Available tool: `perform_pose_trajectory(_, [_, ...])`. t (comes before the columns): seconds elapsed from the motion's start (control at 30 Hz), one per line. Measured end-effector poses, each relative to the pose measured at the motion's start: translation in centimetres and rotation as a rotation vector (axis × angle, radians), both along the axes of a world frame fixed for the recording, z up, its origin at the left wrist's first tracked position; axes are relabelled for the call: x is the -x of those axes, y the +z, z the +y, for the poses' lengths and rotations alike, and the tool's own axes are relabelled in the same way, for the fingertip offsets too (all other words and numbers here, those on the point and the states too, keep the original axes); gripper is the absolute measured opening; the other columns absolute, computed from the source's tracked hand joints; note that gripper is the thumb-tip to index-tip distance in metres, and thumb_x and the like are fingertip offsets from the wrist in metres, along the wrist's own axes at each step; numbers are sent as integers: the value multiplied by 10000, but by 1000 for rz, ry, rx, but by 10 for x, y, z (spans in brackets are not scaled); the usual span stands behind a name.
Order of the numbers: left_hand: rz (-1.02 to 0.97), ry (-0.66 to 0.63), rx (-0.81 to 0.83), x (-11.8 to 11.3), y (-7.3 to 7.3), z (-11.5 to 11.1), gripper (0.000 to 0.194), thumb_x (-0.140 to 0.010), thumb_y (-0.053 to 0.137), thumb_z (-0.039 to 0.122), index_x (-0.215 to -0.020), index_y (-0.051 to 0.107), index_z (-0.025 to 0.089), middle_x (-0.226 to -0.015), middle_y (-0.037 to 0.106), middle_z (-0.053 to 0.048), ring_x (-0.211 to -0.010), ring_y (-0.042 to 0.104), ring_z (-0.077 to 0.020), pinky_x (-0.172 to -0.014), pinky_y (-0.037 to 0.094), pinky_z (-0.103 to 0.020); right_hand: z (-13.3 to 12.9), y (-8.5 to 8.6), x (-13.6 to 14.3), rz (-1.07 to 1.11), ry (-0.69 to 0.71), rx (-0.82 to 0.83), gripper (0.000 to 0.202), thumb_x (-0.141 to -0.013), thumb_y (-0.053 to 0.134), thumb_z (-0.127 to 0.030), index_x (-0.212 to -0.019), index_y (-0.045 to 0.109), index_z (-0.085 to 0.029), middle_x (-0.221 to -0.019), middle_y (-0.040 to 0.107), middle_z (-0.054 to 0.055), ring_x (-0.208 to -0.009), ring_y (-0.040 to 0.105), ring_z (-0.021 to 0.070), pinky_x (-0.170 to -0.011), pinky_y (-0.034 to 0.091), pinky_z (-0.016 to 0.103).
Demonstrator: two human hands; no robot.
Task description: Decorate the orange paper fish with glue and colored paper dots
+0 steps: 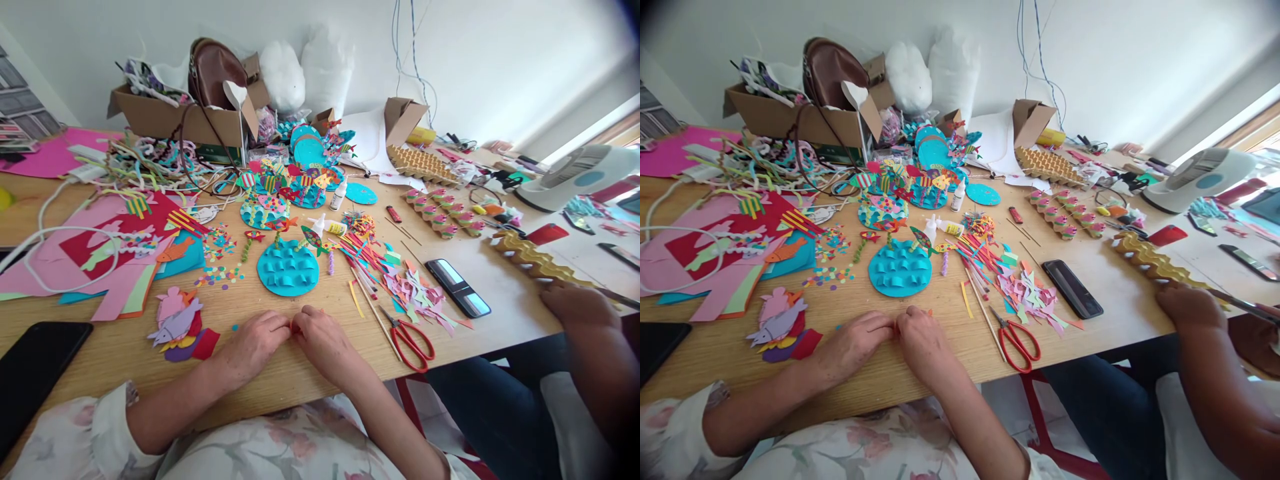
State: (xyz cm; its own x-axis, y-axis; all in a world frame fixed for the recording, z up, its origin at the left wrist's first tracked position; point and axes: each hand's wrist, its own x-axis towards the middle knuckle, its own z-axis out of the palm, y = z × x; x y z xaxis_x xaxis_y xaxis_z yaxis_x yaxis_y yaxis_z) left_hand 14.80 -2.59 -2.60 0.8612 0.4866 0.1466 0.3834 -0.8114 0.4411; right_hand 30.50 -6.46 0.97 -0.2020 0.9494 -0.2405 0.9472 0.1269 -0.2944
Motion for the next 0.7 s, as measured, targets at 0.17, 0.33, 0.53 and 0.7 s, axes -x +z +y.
perform_pose_trajectory(0.17, [-13,-3,-6,0,2,0,221,-883,386,119,-944,596,146,-937,610,-54,-919,523,-168,-816,462,-310,-3,4,-8,122,-106,-14,176,-812,454,-104,-786,619,-160,-823,613,59,-730,567,151,-630,377,240])
perform_pose_trajectory(0.33, [-117,15,55,2,6,3,213,-856,407,92,-941,594,150,-949,613,-61,-930,529,-169,-828,450,-303,-9,8,-33,475,-336,-96,104,-765,514,-128,-687,572,-163,-680,548,2,-632,497,118,-583,362,223])
perform_pose_trajectory(0.53, [-230,140,346,-3,17,-1,161,-788,490,91,-868,609,166,-834,615,-21,-802,554,-137,-716,444,-239,-17,4,-31,982,-427,5,179,-748,546,-338,-682,530,-172,-620,474,-34,-581,437,102,-541,349,218])
perform_pose_trajectory(0.7, [-253,292,630,-15,25,-8,95,-748,516,151,-780,605,158,-709,589,9,-644,523,-111,-593,422,-203,-19,-3,-16,1150,-474,52,216,-714,585,-382,-685,530,-175,-607,479,-39,-575,432,98,-552,354,222])
